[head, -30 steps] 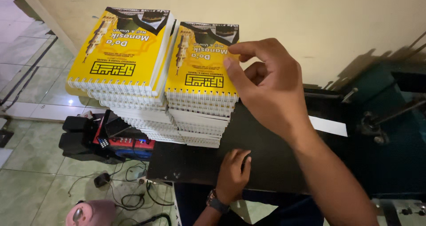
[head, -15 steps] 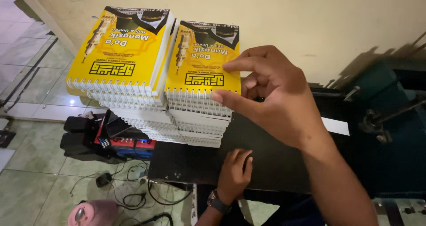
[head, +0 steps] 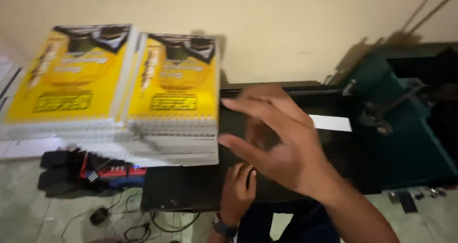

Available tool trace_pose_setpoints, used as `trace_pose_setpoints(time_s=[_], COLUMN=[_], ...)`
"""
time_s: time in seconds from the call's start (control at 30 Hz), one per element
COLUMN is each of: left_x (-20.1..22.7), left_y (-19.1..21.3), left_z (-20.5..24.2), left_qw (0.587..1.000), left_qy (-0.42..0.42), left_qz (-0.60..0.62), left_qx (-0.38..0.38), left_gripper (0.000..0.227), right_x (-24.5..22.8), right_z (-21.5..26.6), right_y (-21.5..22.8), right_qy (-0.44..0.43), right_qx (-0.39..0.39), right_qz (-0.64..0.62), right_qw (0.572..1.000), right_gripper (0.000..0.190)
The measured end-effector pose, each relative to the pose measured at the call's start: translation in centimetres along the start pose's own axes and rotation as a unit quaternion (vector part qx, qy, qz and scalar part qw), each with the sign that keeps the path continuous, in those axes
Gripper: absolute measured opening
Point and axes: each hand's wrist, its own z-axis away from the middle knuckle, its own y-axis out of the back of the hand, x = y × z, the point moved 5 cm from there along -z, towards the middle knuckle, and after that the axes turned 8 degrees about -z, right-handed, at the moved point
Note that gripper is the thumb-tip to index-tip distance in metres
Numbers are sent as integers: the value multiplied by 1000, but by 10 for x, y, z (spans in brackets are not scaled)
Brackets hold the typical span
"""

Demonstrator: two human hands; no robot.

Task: The person repeatedly picks up a stack of white paper sheets, folds them in half, and places a yellow spiral-bound booklet cover over them. They then place the assembled notebook onto a growing stack on the left side of the table.

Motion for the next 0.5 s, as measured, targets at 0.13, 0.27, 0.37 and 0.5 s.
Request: trace_pose_setpoints(time_s=[0.13,0.27,0.37,0.5], left_x=[1,-8,34,129], left_y=[-5,-29,-44,-70], left_z=[-1,-7,-15,-35], left_qw=[999,994,997,978], left_qy=[-41,94,74,-12], left_qz=[-28,-26,28,169], left_qx=[12,-59,-11,-121], left_gripper=[32,40,37,48], right_x=[16,59,92,129], right_z=[71,197,295,404], right_y=[62,152,228,316], right_qy=[-22,-176,-345,-412], right_qx=[65,332,489,506], right_qz=[108,160,208,167], right_qw=[992,913,774,739], right_gripper=[40,28,16,41])
